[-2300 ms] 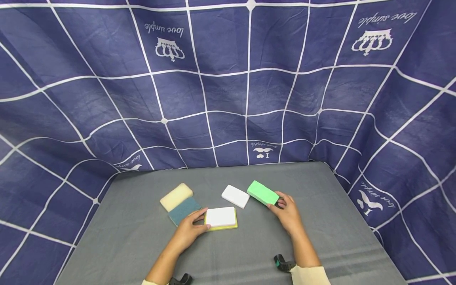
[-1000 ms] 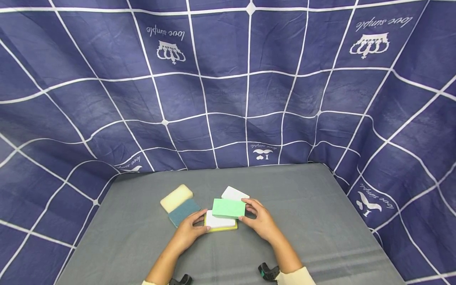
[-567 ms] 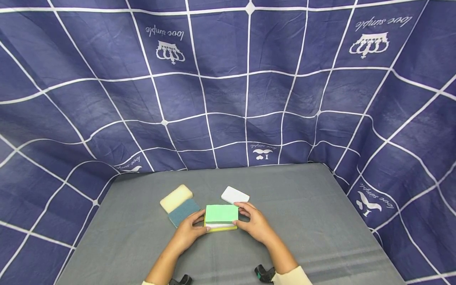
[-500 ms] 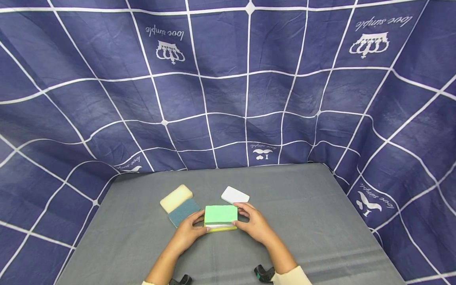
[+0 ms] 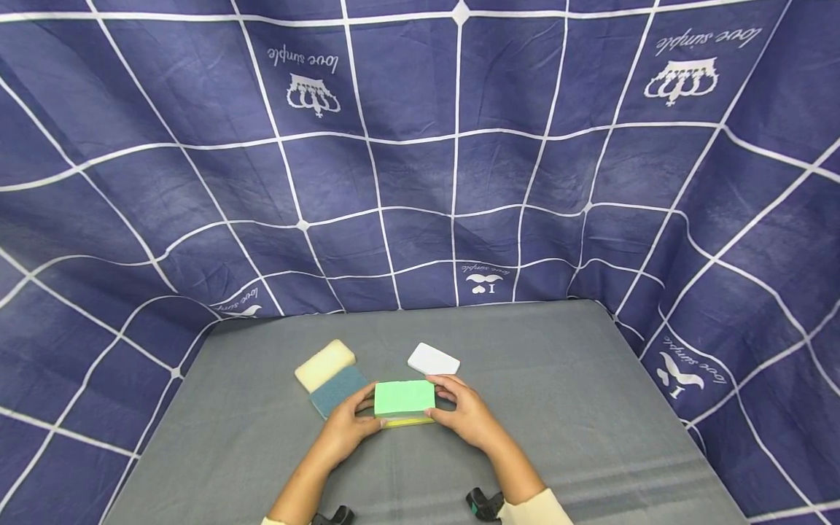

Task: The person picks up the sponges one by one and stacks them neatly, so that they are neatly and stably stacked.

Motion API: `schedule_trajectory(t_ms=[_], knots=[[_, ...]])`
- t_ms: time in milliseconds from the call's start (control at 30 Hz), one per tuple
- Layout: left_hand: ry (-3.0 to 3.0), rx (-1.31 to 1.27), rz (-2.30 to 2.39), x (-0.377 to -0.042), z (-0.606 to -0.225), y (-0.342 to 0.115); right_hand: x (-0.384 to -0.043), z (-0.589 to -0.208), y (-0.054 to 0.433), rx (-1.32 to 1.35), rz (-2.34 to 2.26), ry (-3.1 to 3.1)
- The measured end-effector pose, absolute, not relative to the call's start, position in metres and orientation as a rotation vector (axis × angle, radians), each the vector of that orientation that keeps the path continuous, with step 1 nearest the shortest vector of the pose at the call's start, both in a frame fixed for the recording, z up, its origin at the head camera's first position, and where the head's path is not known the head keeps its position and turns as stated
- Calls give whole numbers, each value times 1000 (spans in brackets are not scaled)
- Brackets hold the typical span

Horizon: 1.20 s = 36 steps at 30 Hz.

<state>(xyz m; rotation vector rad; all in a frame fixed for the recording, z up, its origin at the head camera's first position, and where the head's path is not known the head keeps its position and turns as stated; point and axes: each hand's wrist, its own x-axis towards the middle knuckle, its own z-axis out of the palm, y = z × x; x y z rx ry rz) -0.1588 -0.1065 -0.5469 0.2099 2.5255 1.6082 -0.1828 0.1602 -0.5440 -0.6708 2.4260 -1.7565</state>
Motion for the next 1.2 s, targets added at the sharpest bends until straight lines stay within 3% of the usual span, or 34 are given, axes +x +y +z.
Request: schedule_trajectory(t_ms=[1200], knots=[[2489, 232, 1656, -160, -544, -109, -183, -545, 159, -696, -1659, 2500]])
